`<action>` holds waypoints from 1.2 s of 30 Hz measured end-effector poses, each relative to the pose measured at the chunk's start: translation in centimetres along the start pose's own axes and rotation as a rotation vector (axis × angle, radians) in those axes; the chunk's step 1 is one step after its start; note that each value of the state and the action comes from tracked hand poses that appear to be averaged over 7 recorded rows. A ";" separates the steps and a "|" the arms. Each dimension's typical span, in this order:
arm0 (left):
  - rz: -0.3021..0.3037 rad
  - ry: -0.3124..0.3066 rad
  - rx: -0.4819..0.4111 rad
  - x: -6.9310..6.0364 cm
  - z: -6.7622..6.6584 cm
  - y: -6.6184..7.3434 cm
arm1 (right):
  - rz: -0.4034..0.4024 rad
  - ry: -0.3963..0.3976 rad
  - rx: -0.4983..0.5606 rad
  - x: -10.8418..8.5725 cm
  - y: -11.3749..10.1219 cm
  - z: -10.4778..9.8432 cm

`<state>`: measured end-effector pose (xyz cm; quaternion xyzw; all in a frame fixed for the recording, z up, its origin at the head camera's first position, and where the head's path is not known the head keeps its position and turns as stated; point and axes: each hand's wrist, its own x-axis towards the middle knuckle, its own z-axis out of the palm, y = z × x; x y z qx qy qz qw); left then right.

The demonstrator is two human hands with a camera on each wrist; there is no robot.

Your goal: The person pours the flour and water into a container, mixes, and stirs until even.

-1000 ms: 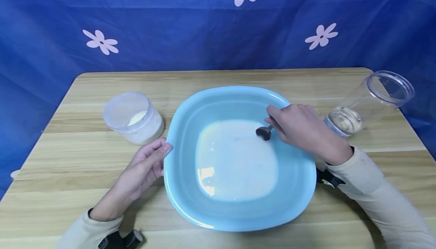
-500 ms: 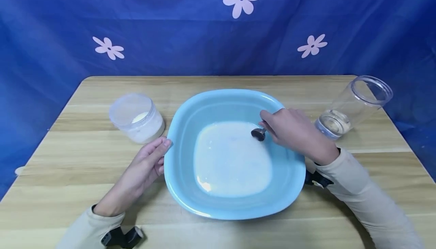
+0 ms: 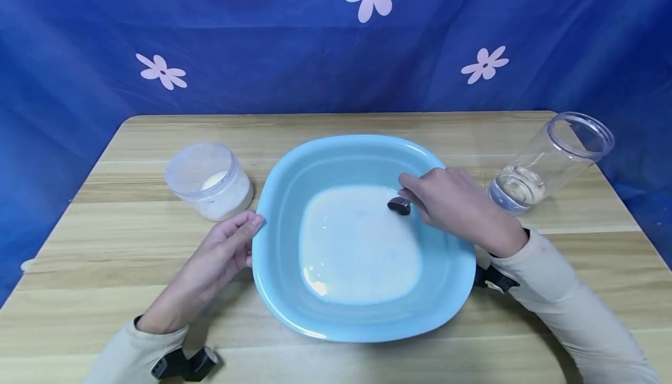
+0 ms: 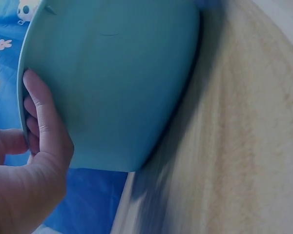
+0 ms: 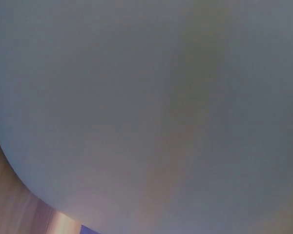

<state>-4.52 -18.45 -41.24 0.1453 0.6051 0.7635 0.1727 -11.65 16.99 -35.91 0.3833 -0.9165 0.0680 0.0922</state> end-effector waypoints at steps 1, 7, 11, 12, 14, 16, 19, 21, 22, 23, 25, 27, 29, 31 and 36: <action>0.005 -0.003 0.004 0.0 0.0 0.0 | 0.001 -0.002 0.005 0.1 0.0 0.0; 0.033 -0.040 -0.001 0.2 -0.3 -0.1 | -0.062 0.003 0.076 0.2 0.0 0.0; 0.036 -0.078 -0.045 0.3 -0.7 -0.5 | -0.132 0.004 0.145 0.0 -0.2 0.4; 0.036 -0.088 -0.056 0.3 -0.8 -0.6 | -0.134 0.001 0.151 0.0 -0.3 0.5; 0.038 -0.106 -0.071 0.3 -1.0 -0.6 | -0.120 0.010 0.143 -0.1 -0.3 0.5; 0.044 -0.116 -0.078 0.5 -1.1 -0.7 | -0.096 0.027 0.115 -0.2 -0.3 0.3; 0.053 -0.122 -0.086 0.6 -1.1 -0.8 | -0.067 0.064 0.060 -0.3 0.0 0.0; 0.065 -0.121 -0.096 0.7 -1.1 -1.0 | -0.061 0.090 0.029 -0.3 0.1 -0.2; 0.071 -0.119 -0.100 0.6 -1.1 -1.0 | -0.063 0.102 0.021 -0.4 0.1 -0.3; 0.076 -0.118 -0.102 0.6 -1.1 -1.0 | -0.068 0.109 0.017 -0.4 0.1 -0.4; 0.082 -0.118 -0.106 0.5 -1.0 -1.0 | -0.067 0.115 0.011 -0.4 0.1 -0.4; 0.085 -0.120 -0.110 0.5 -0.9 -1.1 | -0.068 0.106 0.014 -0.4 0.1 -0.3; 0.089 -0.122 -0.115 0.5 -0.9 -1.1 | -0.068 0.089 0.020 -0.4 0.0 -0.2; 0.094 -0.126 -0.120 0.5 -0.8 -1.2 | -0.067 0.075 0.032 -0.5 0.0 -0.1; 0.093 -0.128 -0.129 0.8 -0.8 -1.4 | -0.143 0.037 0.091 -0.6 -0.7 0.3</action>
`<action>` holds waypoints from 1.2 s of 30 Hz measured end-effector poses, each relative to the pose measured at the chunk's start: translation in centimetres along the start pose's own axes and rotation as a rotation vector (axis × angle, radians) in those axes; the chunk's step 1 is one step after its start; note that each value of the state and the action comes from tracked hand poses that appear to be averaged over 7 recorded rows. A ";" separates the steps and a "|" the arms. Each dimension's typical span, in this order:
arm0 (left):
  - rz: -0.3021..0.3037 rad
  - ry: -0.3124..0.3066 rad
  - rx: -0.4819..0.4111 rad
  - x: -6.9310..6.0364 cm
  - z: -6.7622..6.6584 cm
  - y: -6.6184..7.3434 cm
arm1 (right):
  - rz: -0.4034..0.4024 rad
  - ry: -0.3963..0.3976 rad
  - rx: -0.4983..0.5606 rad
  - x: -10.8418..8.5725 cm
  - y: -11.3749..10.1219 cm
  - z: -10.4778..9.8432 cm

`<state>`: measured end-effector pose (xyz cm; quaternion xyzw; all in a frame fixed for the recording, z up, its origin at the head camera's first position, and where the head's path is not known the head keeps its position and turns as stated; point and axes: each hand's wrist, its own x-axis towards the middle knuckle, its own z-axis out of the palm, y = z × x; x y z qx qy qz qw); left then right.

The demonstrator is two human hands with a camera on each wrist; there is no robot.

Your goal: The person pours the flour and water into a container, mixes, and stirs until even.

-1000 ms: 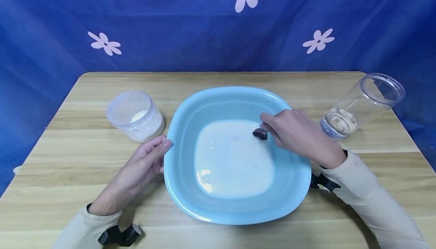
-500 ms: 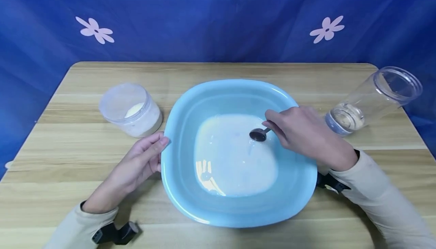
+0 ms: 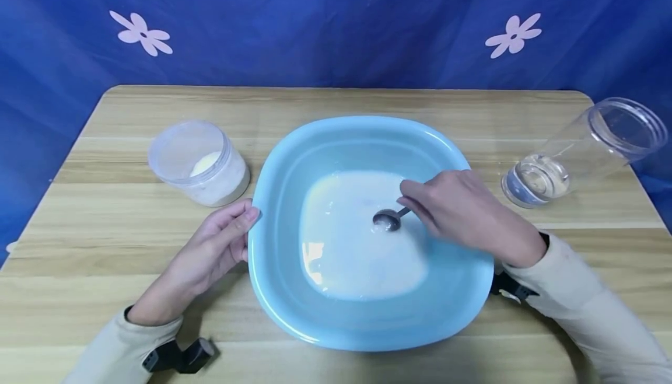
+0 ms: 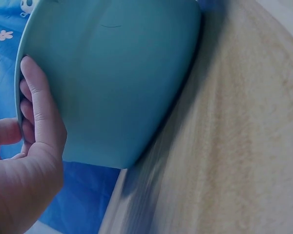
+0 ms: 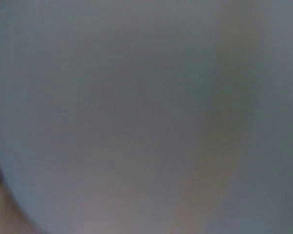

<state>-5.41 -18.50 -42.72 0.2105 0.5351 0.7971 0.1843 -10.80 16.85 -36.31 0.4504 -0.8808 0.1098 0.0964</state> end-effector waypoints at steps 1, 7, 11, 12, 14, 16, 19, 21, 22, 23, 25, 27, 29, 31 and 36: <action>0.000 0.000 0.002 0.1 0.0 0.0 | -0.026 -0.012 0.020 -0.1 -0.3 0.0; 0.010 0.020 0.030 0.5 0.3 0.4 | -0.166 -0.072 0.143 -0.6 -1.7 0.1; -0.015 0.035 0.057 0.9 1.0 0.6 | -0.225 -0.098 0.216 -1.6 -2.2 0.0; -0.023 0.037 0.060 1.0 1.1 0.6 | -0.228 -0.105 0.226 -1.8 -2.3 -0.1; -0.033 0.041 0.061 1.2 1.3 0.6 | -0.221 -0.105 0.228 -2.2 -2.4 -0.4; -0.033 0.044 0.057 1.2 1.5 0.5 | -0.214 -0.106 0.234 -2.4 -2.5 -0.6; -0.029 0.057 0.057 1.2 1.6 0.5 | -0.210 -0.111 0.246 -2.5 -2.6 -1.0; -0.028 0.067 0.057 1.1 1.6 0.5 | -0.208 -0.110 0.258 -2.5 -2.6 -1.1; -0.028 0.071 0.056 1.1 1.6 0.4 | -0.204 -0.107 0.266 -2.5 -2.6 -1.2; -0.029 0.075 0.058 1.0 1.6 0.4 | -0.201 -0.097 0.271 -2.5 -2.6 -1.2; -0.028 0.080 0.057 0.8 1.7 0.4 | -0.181 -0.065 0.259 -2.5 -2.5 -1.4; -0.020 0.079 0.058 0.7 1.6 0.4 | -0.146 -0.013 0.218 -2.5 -2.3 -1.6; -0.011 0.087 0.085 0.5 1.7 0.5 | -0.103 0.052 0.152 -2.4 -1.9 -1.8; 0.001 0.106 0.127 0.3 1.9 0.5 | -0.048 0.100 0.085 -2.3 -1.5 -2.0; 0.015 0.176 0.226 -0.2 2.5 0.5 | 0.087 0.097 -0.050 -1.9 -0.4 -2.0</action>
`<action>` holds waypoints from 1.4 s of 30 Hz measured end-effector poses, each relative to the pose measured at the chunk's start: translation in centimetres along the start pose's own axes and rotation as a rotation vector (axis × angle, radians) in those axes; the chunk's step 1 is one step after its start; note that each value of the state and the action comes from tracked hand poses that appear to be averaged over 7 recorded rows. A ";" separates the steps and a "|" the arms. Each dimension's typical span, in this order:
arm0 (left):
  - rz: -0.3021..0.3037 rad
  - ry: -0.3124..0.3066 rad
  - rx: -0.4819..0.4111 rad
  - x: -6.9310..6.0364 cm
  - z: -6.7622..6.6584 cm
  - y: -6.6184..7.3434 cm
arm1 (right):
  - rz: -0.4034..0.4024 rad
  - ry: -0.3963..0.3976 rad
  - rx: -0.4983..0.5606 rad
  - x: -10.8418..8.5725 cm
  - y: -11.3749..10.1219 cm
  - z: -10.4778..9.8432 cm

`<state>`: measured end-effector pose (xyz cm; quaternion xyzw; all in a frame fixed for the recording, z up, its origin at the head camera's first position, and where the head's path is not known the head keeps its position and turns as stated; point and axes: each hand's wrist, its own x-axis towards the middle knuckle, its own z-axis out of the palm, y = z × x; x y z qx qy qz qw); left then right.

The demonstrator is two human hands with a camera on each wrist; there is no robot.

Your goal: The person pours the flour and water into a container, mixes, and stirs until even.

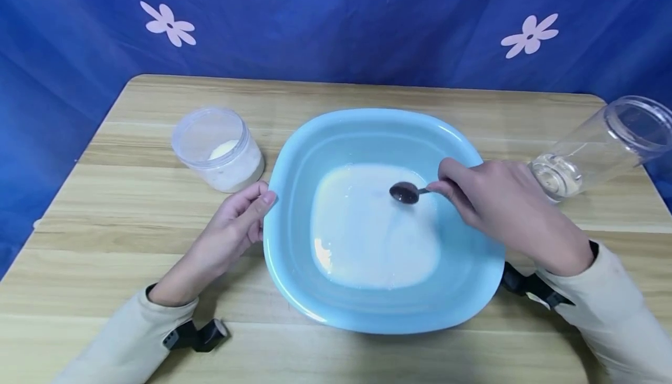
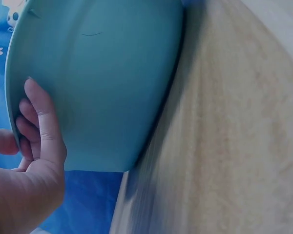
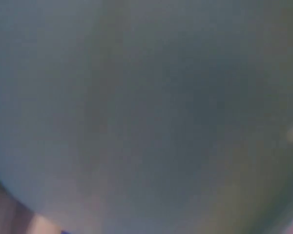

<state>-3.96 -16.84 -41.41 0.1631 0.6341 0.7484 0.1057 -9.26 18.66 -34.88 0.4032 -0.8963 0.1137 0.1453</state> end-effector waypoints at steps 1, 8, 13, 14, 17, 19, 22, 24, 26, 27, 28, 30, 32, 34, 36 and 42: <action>-0.001 0.005 0.002 0.0 0.0 0.0 | 0.025 -0.030 -0.024 0.1 0.2 0.1; 0.004 -0.005 -0.026 -0.1 -0.2 0.0 | 0.120 -0.210 -0.073 0.9 0.6 1.0; -0.006 0.007 0.003 0.0 -0.2 0.2 | 0.120 -0.159 -0.094 0.9 0.7 1.2; -0.006 0.013 0.010 0.0 -0.2 0.2 | 0.117 -0.145 -0.101 0.9 0.8 1.3; -0.010 0.027 0.022 0.0 -0.1 0.2 | 0.112 -0.112 -0.119 0.8 0.8 1.4; -0.011 0.028 0.025 -0.1 -0.1 0.2 | 0.115 -0.097 -0.127 0.8 0.9 1.5; -0.006 0.024 0.023 -0.1 -0.1 0.2 | 0.128 -0.087 -0.131 0.8 1.0 1.5; -0.002 0.025 0.026 0.0 -0.1 0.2 | 0.138 -0.092 -0.131 0.8 1.0 1.6; 0.005 0.028 0.028 0.1 -0.2 0.2 | 0.147 -0.102 -0.126 0.8 1.1 1.6; 0.009 0.029 0.027 0.1 -0.2 0.2 | 0.150 -0.108 -0.124 0.8 1.1 1.6; 0.014 0.031 0.027 0.1 -0.2 0.2 | 0.149 -0.113 -0.123 0.8 1.1 1.5; 0.024 0.034 0.026 0.1 -0.2 0.2 | 0.147 -0.126 -0.120 0.9 1.1 1.5; 0.031 0.040 0.025 0.1 -0.2 0.2 | 0.139 -0.138 -0.115 1.0 1.0 1.5; 0.031 0.051 0.032 0.0 -0.2 0.3 | 0.121 -0.152 -0.116 1.2 0.9 1.5; 0.027 0.059 0.041 -0.1 -0.2 0.3 | 0.103 -0.183 -0.115 1.2 0.8 1.4; 0.012 0.061 0.069 -0.1 0.1 0.3 | 0.014 -0.292 -0.062 0.7 0.8 0.8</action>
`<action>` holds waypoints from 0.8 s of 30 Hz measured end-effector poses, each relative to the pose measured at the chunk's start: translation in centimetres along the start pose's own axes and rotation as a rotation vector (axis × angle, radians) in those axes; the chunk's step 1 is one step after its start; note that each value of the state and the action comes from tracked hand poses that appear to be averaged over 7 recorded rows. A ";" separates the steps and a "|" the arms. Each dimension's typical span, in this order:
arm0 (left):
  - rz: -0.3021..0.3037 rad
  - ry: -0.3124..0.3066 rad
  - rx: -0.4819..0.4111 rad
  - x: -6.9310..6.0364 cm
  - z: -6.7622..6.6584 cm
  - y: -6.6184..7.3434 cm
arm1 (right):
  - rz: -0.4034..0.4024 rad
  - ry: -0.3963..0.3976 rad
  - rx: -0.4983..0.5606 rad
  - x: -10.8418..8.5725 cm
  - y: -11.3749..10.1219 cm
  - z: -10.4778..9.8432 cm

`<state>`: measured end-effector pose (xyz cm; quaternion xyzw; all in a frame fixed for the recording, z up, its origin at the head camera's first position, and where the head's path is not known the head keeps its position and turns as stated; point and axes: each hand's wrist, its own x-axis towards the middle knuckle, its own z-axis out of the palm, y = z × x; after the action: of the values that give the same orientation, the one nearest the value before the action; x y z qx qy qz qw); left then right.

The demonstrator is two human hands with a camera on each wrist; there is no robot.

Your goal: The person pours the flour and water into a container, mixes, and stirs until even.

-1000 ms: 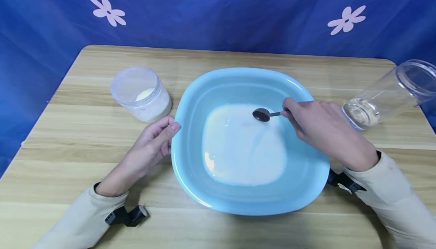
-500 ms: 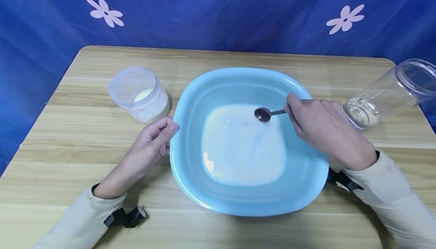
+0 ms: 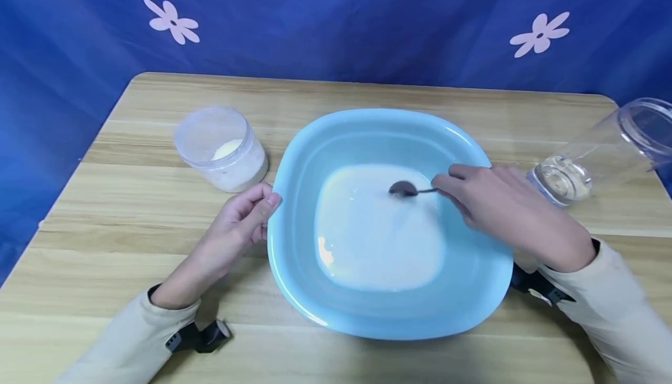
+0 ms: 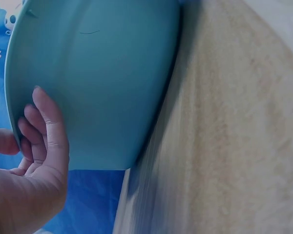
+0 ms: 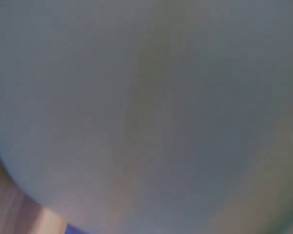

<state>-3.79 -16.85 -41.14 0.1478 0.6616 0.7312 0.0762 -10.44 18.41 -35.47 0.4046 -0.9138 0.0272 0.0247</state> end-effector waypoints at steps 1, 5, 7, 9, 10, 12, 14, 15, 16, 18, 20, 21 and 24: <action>-0.001 0.002 0.004 0.1 0.0 0.0 | -0.027 -0.013 0.021 -0.1 -0.1 -0.1; -0.009 0.010 0.009 0.2 0.1 0.1 | -0.129 -0.052 0.098 -0.5 -0.3 -0.3; -0.012 0.005 0.003 0.3 0.0 0.1 | -0.130 -0.079 0.120 -0.6 -0.4 -0.5; -0.013 -0.009 -0.009 0.3 -0.1 0.1 | -0.101 -0.092 0.137 -0.5 -0.5 -0.6; -0.019 -0.017 -0.021 0.4 -0.1 0.1 | -0.077 -0.097 0.142 -0.5 -0.4 -0.7; -0.035 -0.046 -0.075 0.5 -0.3 0.1 | -0.019 -0.104 0.141 -0.4 -0.4 -0.8; -0.055 -0.076 -0.138 0.5 -0.5 0.1 | 0.040 -0.086 0.126 -0.3 -0.3 -0.8; -0.067 -0.087 -0.167 0.5 -0.5 0.1 | 0.062 -0.067 0.106 -0.3 -0.3 -0.8; -0.079 -0.094 -0.191 0.5 -0.6 0.1 | 0.082 -0.046 0.083 -0.3 -0.2 -0.8; -0.089 -0.099 -0.213 0.5 -0.7 0.0 | 0.110 0.008 0.038 -0.2 -0.1 -0.7; -0.085 -0.095 -0.210 0.4 -0.7 0.0 | 0.124 0.064 -0.001 -0.1 0.0 -0.5; -0.080 -0.093 -0.204 0.3 -0.7 0.0 | 0.129 0.082 -0.015 0.0 0.0 -0.4; -0.061 -0.088 -0.185 0.2 -0.8 0.0 | 0.126 0.141 -0.050 0.3 0.1 -0.1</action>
<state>-4.25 -17.54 -41.20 0.1519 0.5916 0.7793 0.1405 -10.73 18.32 -35.33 0.3425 -0.9339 0.0342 0.0970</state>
